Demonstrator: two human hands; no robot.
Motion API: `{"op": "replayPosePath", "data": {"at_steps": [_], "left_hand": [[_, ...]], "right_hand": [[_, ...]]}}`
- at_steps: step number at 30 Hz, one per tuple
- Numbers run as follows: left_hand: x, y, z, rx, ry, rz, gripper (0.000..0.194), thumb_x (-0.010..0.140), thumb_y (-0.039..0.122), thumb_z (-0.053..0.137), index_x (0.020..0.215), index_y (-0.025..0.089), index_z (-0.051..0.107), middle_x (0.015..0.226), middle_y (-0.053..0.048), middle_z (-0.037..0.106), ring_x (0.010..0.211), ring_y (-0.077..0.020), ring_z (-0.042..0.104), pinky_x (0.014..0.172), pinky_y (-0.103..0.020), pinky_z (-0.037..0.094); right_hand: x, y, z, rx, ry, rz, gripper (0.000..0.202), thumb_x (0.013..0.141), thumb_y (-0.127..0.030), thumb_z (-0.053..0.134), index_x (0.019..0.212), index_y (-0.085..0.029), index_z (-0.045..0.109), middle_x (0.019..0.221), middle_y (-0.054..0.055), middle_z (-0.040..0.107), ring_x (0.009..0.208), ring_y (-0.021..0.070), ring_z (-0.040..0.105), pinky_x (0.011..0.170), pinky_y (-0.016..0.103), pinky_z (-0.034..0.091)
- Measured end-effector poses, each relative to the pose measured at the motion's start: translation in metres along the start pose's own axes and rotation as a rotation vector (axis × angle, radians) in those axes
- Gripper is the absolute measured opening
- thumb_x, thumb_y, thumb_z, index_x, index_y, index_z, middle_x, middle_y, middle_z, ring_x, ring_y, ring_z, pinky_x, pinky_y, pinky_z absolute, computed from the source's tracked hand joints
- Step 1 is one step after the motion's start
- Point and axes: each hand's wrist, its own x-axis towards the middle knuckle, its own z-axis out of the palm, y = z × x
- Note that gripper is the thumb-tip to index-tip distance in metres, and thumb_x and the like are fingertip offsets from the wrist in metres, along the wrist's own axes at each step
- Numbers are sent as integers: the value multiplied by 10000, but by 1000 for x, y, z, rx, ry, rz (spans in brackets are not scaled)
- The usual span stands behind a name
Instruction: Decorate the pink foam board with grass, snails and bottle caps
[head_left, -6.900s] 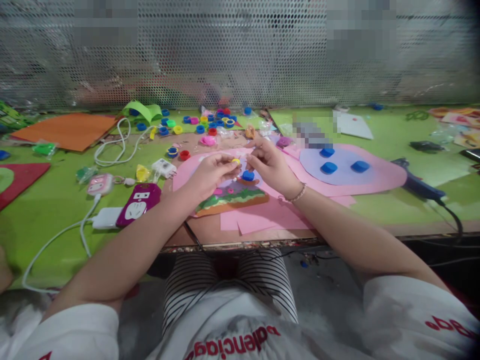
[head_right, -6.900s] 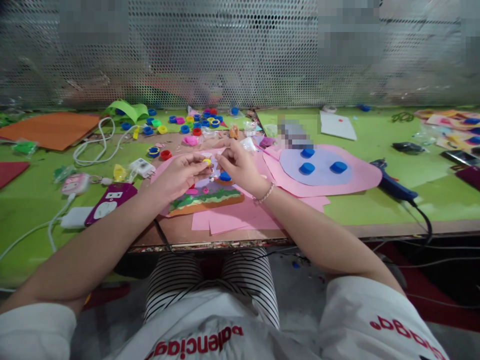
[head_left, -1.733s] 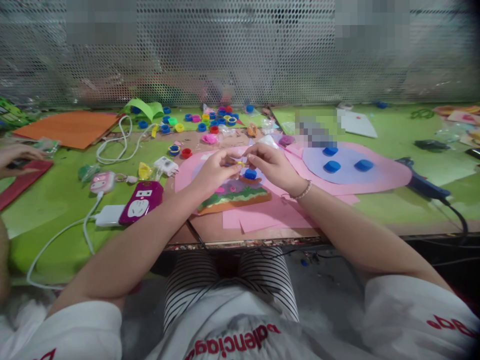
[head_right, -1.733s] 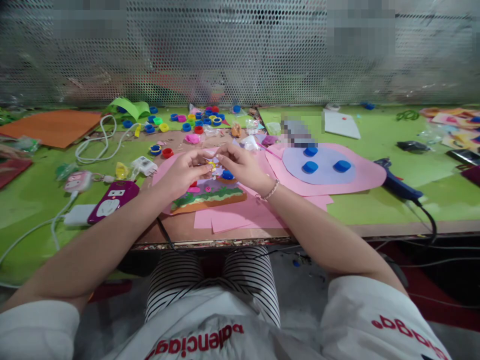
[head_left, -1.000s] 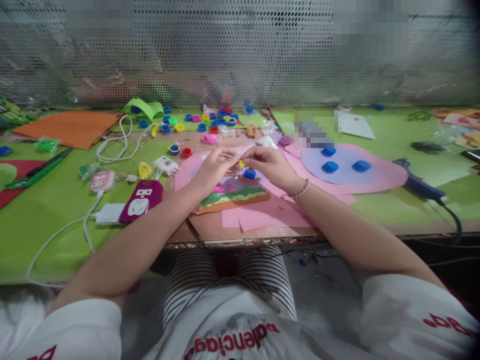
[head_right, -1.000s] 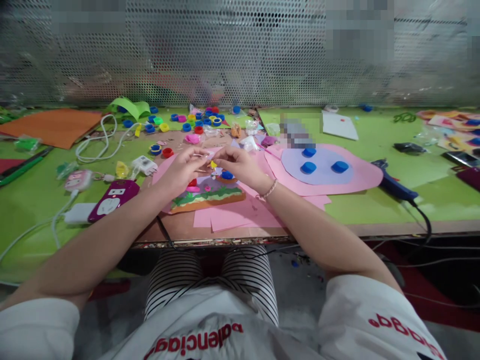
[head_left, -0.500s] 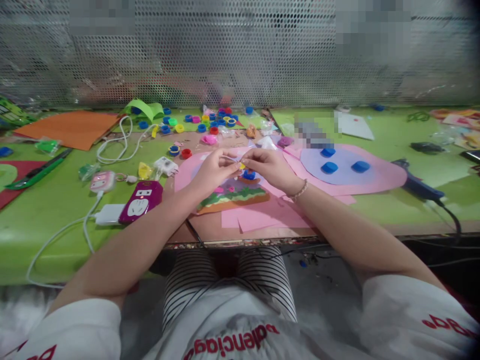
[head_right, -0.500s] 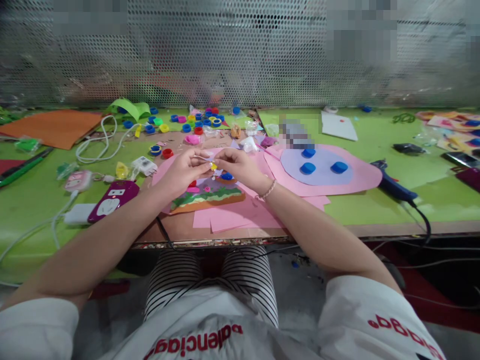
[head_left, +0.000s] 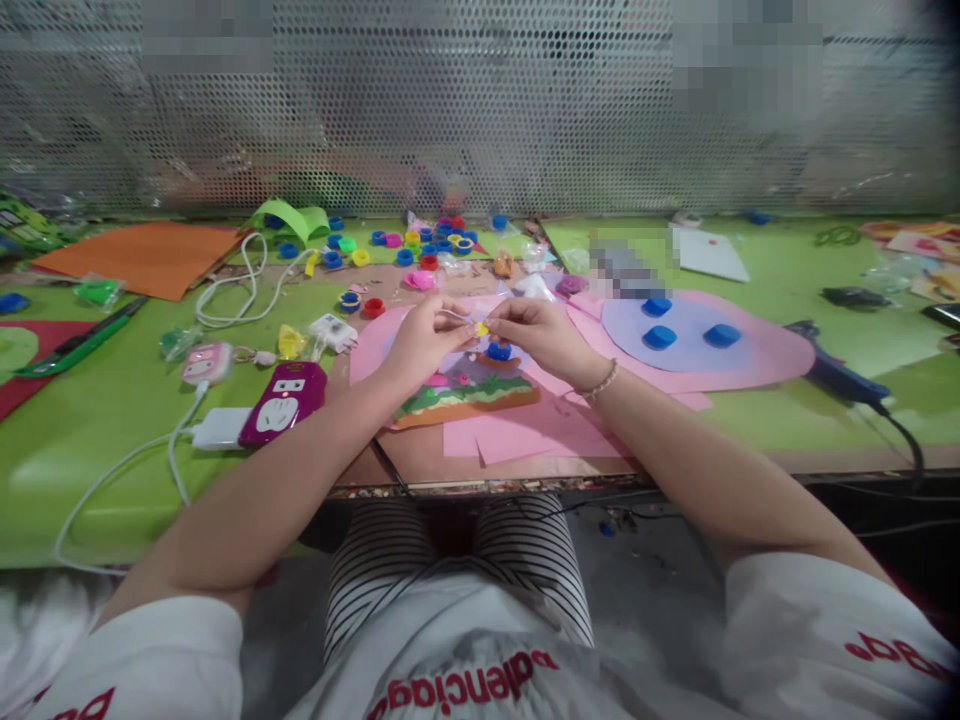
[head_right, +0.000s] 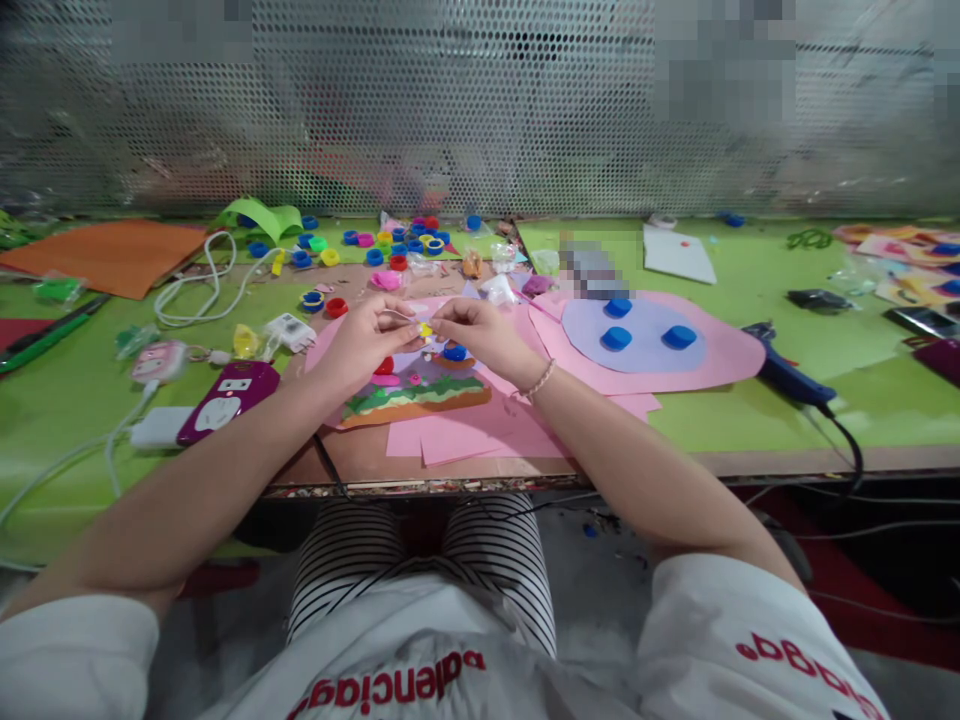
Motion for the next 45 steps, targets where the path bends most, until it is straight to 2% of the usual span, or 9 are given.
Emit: {"op": "replayPosePath", "data": {"at_steps": [12, 19, 23, 27, 30, 33, 38, 45], "left_hand": [[1, -2, -1, -2, -38, 57, 96, 731, 60, 622, 776, 130, 575, 730, 5, 635, 686, -93, 638, 721, -267, 555], [1, 0, 0, -38, 4, 1, 102, 722, 61, 629, 773, 132, 576, 722, 8, 643, 645, -91, 636, 726, -283, 558], [1, 1, 1, -84, 7, -24, 83, 735, 68, 618, 784, 128, 586, 724, -1, 654, 641, -103, 647, 735, -302, 559], [-1, 2, 1, -163, 16, -53, 110, 725, 53, 617, 800, 126, 581, 732, -7, 653, 637, -110, 649, 748, -318, 555], [-2, 4, 0, -259, 14, -109, 153, 734, 53, 604, 858, 135, 567, 742, -10, 651, 661, -112, 648, 765, -327, 549], [-5, 7, 1, -342, 3, -154, 167, 744, 66, 606, 874, 145, 536, 773, -15, 653, 711, -115, 650, 763, -316, 542], [-9, 8, 7, -329, -13, -147, 193, 752, 66, 602, 905, 155, 525, 755, -1, 639, 712, -118, 641, 691, -275, 529], [-8, 6, 8, -340, -95, -126, 244, 714, 67, 645, 907, 148, 520, 771, -7, 635, 691, -121, 632, 723, -321, 525]], "right_hand": [[1, 1, 1, 122, -6, 45, 296, 766, -470, 626, 715, -182, 583, 696, -2, 572, 639, 100, 547, 611, 238, 471], [0, -3, 0, -51, -4, -13, 259, 761, -419, 642, 713, -169, 595, 665, 3, 579, 622, 103, 537, 617, 249, 464], [0, -1, 0, -41, 2, -28, 270, 790, -433, 609, 752, -166, 589, 692, 12, 589, 640, 108, 548, 623, 253, 477], [0, 4, 1, -99, 48, -158, 255, 813, -418, 596, 915, -186, 570, 840, 37, 599, 766, 139, 576, 664, 274, 508], [-3, 4, 3, -268, 94, -337, 266, 802, -363, 620, 1001, -204, 543, 990, 75, 574, 912, 183, 566, 709, 316, 535], [-6, 3, 7, -411, 106, -460, 286, 796, -288, 621, 1052, -202, 530, 1033, 97, 548, 938, 203, 550, 717, 352, 552], [-7, 5, 12, -437, 110, -499, 319, 771, -274, 658, 1049, -190, 526, 959, 75, 558, 872, 190, 562, 682, 330, 557], [-6, 6, 10, -365, 91, -520, 149, 826, -226, 578, 965, -187, 546, 915, 60, 565, 801, 151, 565, 674, 294, 544]]}}
